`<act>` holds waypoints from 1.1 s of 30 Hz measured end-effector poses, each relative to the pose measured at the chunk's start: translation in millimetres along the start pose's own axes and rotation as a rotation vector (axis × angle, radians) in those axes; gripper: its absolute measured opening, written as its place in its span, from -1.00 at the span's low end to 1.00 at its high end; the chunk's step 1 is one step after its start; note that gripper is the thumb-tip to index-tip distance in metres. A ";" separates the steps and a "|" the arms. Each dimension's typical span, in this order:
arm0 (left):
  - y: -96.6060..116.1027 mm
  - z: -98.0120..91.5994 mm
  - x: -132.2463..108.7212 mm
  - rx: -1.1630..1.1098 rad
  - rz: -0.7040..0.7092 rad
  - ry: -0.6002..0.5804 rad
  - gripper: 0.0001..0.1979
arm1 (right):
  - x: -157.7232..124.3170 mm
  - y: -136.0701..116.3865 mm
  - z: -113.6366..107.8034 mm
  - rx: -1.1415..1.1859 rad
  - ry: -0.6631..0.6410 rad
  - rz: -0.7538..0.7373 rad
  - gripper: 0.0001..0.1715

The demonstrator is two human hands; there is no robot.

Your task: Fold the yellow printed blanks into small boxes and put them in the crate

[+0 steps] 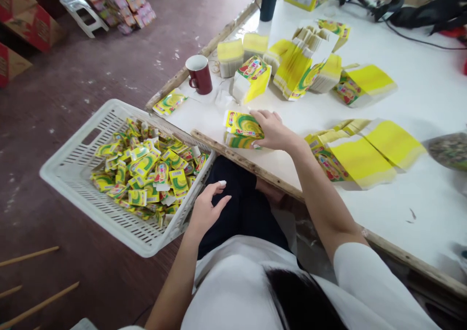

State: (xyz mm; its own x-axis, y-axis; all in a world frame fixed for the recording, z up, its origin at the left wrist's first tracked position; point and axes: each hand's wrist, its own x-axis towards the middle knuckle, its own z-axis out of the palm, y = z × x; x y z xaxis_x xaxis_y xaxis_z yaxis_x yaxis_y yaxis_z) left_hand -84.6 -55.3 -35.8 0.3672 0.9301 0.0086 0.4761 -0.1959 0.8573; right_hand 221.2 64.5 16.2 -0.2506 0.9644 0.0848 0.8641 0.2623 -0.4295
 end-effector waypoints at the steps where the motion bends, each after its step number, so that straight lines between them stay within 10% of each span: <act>1: 0.9 1.2 0.9 0.001 0.008 -0.007 -0.65 | -5.8 -2.6 -0.4 -0.009 0.068 0.021 0.10; 8: 7.7 7.8 2.9 0.002 0.035 -0.057 -0.66 | -28.5 -40.3 -2.9 -0.082 0.202 0.460 -0.68; 18: 15.9 13.4 -4.3 -0.105 -0.011 -0.070 -0.66 | -17.1 -43.0 -3.0 -0.018 0.251 0.443 -0.74; 21: 15.1 21.7 -3.9 -0.311 -0.051 -0.054 -0.36 | -39.1 -63.2 3.0 0.128 0.382 0.365 -0.81; 24: 19.2 28.1 2.6 -0.562 -0.041 0.116 -0.02 | -70.7 -100.4 23.3 0.379 0.317 0.275 -0.79; 27: 29.8 25.3 11.3 -0.769 -0.026 0.325 -0.16 | -98.1 -137.8 57.0 0.715 -0.023 0.162 -0.70; 33: 39.3 17.9 20.6 -1.004 -0.056 0.544 -0.38 | -116.6 -168.7 103.6 1.219 0.030 0.188 -0.54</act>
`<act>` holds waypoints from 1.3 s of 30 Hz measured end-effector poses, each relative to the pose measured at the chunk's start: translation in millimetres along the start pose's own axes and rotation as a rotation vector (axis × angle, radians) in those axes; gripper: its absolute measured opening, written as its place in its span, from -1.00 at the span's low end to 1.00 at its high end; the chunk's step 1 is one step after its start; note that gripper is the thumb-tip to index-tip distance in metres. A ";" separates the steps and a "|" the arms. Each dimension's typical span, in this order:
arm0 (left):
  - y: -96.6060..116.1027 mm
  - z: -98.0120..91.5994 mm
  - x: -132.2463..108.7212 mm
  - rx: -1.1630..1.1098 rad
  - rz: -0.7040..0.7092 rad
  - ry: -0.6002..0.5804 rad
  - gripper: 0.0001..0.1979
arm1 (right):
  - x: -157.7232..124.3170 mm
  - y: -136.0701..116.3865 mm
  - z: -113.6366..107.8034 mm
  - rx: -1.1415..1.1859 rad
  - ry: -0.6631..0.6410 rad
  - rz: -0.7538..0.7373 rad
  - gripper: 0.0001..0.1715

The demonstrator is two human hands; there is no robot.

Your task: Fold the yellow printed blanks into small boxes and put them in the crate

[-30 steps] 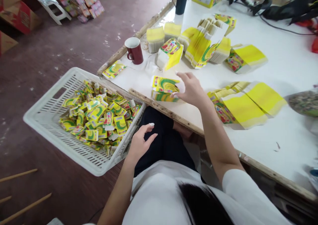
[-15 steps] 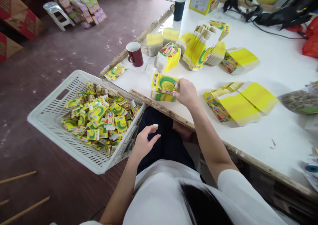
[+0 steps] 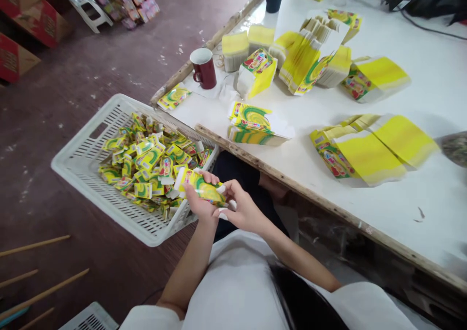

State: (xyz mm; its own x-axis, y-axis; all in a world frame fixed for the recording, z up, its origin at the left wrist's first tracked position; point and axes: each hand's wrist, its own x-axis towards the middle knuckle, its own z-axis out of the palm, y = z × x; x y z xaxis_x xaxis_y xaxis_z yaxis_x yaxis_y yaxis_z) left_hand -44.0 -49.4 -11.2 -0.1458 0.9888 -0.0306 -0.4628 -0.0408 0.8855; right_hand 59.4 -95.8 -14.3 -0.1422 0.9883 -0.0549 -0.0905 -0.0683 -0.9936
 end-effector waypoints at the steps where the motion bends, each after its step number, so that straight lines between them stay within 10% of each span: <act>1: -2.3 -0.7 -0.4 0.036 -0.015 0.021 -0.32 | 0.5 2.3 -0.5 0.004 -0.001 0.010 -0.50; 4: -11.3 -6.1 -5.8 0.240 -0.067 -0.022 -0.17 | 3.4 5.7 -11.4 0.020 0.051 0.043 -0.50; 11: -0.9 -34.0 -7.9 0.393 -0.099 -0.048 -0.56 | -2.1 -8.3 -46.5 -0.181 0.139 -0.074 -0.93; 19: 57.7 -41.0 5.6 0.886 0.015 -0.609 -0.03 | -11.4 -27.7 -54.2 -0.860 -0.061 -0.471 -0.67; 22: 46.6 -26.1 -10.5 1.119 -0.067 -0.646 -0.41 | -12.4 -20.9 -43.4 -0.792 0.169 -0.509 -0.64; 25: 26.8 -19.3 -24.8 1.174 0.032 -0.527 -0.39 | -8.9 -8.2 -34.2 -0.479 0.452 -0.288 -0.09; 31: 7.1 -24.9 -30.0 1.190 0.321 -0.576 -0.33 | 2.0 3.7 -31.3 0.280 0.006 0.216 -0.17; 35: 8.2 -27.4 -25.8 1.231 0.363 -0.610 -0.50 | 4.9 4.7 -36.9 0.266 0.026 0.155 -0.19; 39: 2.7 -27.6 -24.3 1.128 0.080 -0.576 -0.39 | -3.0 4.9 -33.9 -0.021 -0.040 -0.059 -0.24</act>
State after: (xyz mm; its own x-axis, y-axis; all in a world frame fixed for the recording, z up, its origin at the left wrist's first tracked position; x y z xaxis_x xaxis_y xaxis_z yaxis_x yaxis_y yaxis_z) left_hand -65.8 -77.5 -20.9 0.3928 0.9196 -0.0052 0.5703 -0.2391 0.7859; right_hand 92.8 -94.5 -22.4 -0.1763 0.9843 0.0070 -0.0792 -0.0071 -0.9968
